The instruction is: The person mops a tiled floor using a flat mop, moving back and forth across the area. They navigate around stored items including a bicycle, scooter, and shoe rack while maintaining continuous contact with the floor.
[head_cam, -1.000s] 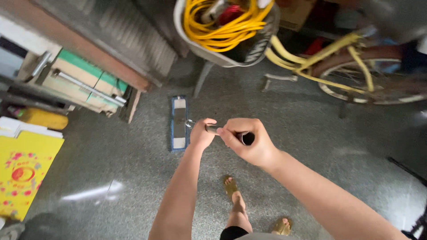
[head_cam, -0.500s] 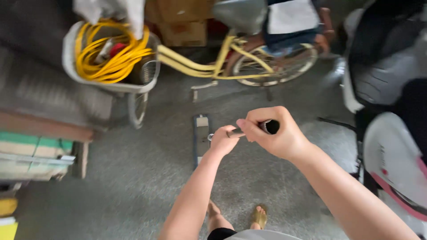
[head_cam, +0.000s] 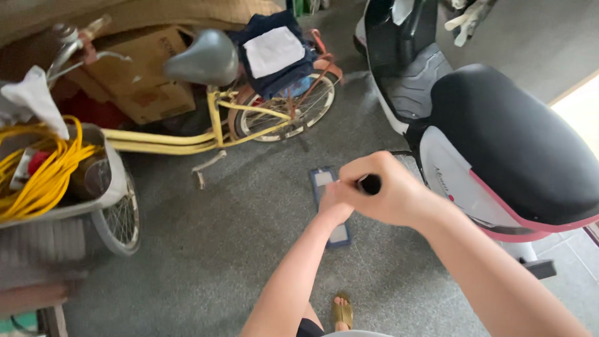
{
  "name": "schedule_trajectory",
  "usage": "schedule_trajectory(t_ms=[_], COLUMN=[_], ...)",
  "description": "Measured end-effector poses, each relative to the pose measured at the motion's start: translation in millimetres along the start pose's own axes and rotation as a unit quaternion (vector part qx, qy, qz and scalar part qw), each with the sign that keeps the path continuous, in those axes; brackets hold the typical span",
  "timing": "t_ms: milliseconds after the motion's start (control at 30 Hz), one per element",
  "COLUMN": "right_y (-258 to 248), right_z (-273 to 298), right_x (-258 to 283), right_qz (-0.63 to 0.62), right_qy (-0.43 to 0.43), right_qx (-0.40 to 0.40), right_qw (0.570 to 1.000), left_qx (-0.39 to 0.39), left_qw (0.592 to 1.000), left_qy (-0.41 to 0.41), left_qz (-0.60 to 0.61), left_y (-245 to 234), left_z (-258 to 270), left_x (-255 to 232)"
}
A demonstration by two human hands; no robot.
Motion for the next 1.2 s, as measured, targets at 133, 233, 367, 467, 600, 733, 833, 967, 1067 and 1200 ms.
schedule_trajectory(t_ms=[133, 233, 367, 467, 600, 733, 833, 967, 1067, 1200], right_y=[-7, -21, -32, -38, -48, -44, -35, -31, -37, -55], right_z=[-14, -36, -81, -123, -173, -205, -212, -200, -188, -160], right_x=[-4, -11, -12, -22, -30, -59, -88, -110, -130, -147], right_qz=[-0.014, -0.02, -0.06, -0.063, -0.056, -0.046, -0.047, -0.042, -0.048, -0.054], right_qy=[-0.004, 0.009, 0.024, 0.037, 0.033, 0.031, 0.022, 0.011, 0.027, 0.062], right_qx=[-0.009, -0.039, -0.08, -0.104, -0.121, -0.14, -0.154, -0.202, -0.236, -0.254], right_qw=[1.0, 0.999, 0.995, 0.992, 0.991, 0.989, 0.987, 0.978, 0.97, 0.964], left_qx=[0.01, 0.016, 0.022, 0.027, 0.067, 0.121, 0.083, 0.077, 0.061, 0.078], left_qw=[1.0, 0.999, 0.998, 0.998, 0.981, 0.966, 0.965, 0.965, 0.953, 0.963], left_qy=[0.008, 0.022, 0.035, 0.037, 0.07, 0.088, 0.167, 0.218, 0.272, 0.252], left_qz=[-0.018, -0.03, -0.045, -0.045, -0.171, -0.21, -0.185, -0.125, -0.114, -0.057], left_y=[3, 1, -17, -35, -50, -74, -67, -61, -43, -12], left_z=[-18, -44, -89, -124, -185, -211, -268, -304, -325, -322], left_x=[2, 5, 8, 6, -4, -52, -13, -6, 4, 3])
Point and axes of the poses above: each hand's wrist, its own z-axis away from the middle knuckle, its own y-axis out of the palm, x = y × z, the point moved 9 cm from there along -z, towards the middle knuckle, and after that the axes turned 14 degrees about z, right-handed, at the moved point
